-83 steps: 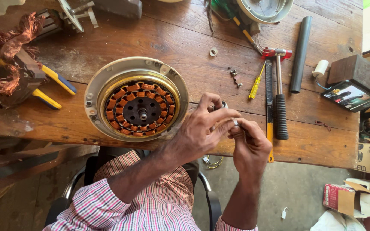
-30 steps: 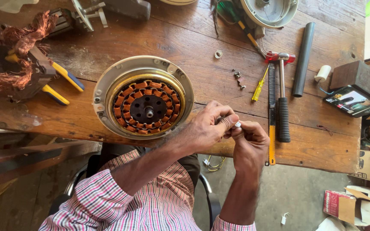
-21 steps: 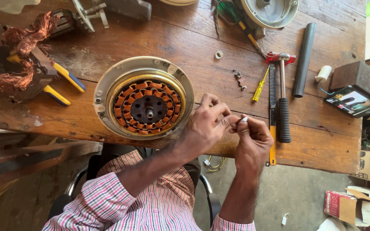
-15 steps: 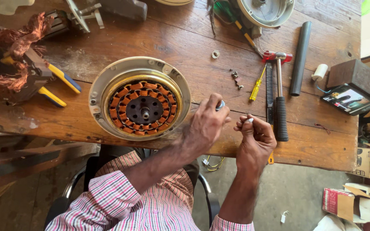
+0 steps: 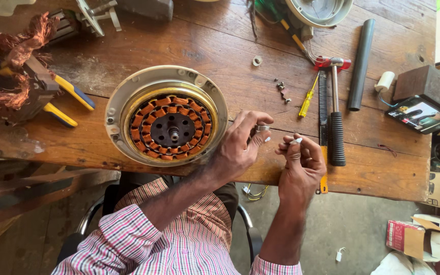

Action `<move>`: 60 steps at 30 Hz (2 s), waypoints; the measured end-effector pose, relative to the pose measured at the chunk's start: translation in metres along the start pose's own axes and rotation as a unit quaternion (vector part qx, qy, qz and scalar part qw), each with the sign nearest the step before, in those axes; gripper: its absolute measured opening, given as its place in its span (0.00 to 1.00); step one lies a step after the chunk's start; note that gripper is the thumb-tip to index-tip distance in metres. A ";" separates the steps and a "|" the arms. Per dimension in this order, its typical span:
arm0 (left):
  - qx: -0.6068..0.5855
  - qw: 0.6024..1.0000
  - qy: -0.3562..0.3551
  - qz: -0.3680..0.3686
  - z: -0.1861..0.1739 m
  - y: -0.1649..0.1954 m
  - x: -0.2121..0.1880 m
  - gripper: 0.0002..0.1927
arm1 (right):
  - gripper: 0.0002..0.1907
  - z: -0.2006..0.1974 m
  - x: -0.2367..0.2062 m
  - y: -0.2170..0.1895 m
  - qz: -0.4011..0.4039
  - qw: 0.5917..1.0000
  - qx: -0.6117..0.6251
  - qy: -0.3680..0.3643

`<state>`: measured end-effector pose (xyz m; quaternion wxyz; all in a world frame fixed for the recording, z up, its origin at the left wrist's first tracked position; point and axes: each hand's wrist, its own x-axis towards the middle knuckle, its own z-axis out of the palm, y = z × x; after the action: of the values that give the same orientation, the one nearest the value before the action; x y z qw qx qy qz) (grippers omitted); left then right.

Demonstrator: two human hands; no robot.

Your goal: The person works on a ceiling fan motor at a wooden workbench. They handle the wound stator assembly, press a bearing into the fan's rear housing cover, tap it with a mallet, then align the cover over the stator and hammer it into place to reassemble the motor.

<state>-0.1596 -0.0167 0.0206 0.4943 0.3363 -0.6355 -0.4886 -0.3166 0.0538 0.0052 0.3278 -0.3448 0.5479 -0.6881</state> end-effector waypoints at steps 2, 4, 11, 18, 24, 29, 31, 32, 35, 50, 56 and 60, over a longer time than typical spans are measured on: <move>0.007 1.000 0.008 0.027 0.000 0.000 -0.001 0.10 | 0.12 0.002 -0.001 -0.001 -0.001 1.000 0.006 -0.004; -0.003 1.000 0.003 0.017 0.001 0.000 -0.002 0.10 | 0.12 0.004 -0.001 -0.001 -0.001 1.000 0.006 -0.005; -0.097 0.990 -0.045 -0.096 -0.003 0.002 0.000 0.13 | 0.12 0.012 -0.002 -0.001 -0.010 1.000 0.008 -0.016; -0.006 0.999 -0.033 -0.005 -0.010 -0.001 -0.004 0.15 | 0.13 0.014 -0.001 -0.002 -0.033 0.999 0.029 -0.005; 0.002 0.998 -0.049 -0.049 -0.008 -0.002 -0.007 0.12 | 0.14 0.008 -0.003 -0.003 -0.016 0.999 -0.034 0.018; -0.024 0.998 -0.047 0.040 -0.006 -0.005 -0.009 0.15 | 0.11 -0.002 -0.004 -0.008 -0.019 1.000 -0.008 0.009; -0.006 0.998 -0.045 0.054 -0.004 -0.007 -0.010 0.14 | 0.11 -0.005 -0.003 -0.012 -0.010 1.000 0.014 0.003; 0.004 0.997 -0.035 0.069 -0.004 -0.008 -0.010 0.13 | 0.11 -0.006 -0.003 -0.014 -0.007 1.000 0.027 -0.001; 0.008 0.997 -0.030 0.068 -0.003 -0.009 -0.011 0.12 | 0.11 -0.007 -0.006 -0.021 -0.011 0.999 0.037 -0.018; 0.017 0.996 -0.024 0.088 -0.008 -0.009 -0.014 0.11 | 0.11 0.006 -0.014 -0.033 -0.033 0.995 -0.096 -0.009; 0.020 0.996 -0.018 0.088 -0.007 -0.010 -0.015 0.11 | 0.11 0.009 -0.014 -0.032 -0.042 0.992 -0.118 -0.011; 0.020 0.994 -0.019 0.101 -0.007 -0.011 -0.015 0.11 | 0.11 0.010 -0.015 -0.034 -0.053 0.992 -0.115 -0.020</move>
<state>-0.1497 -0.0087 0.0059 0.5220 0.2702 -0.6852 -0.4301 -0.3023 0.0669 0.0380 0.2596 -0.4230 0.5977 -0.6296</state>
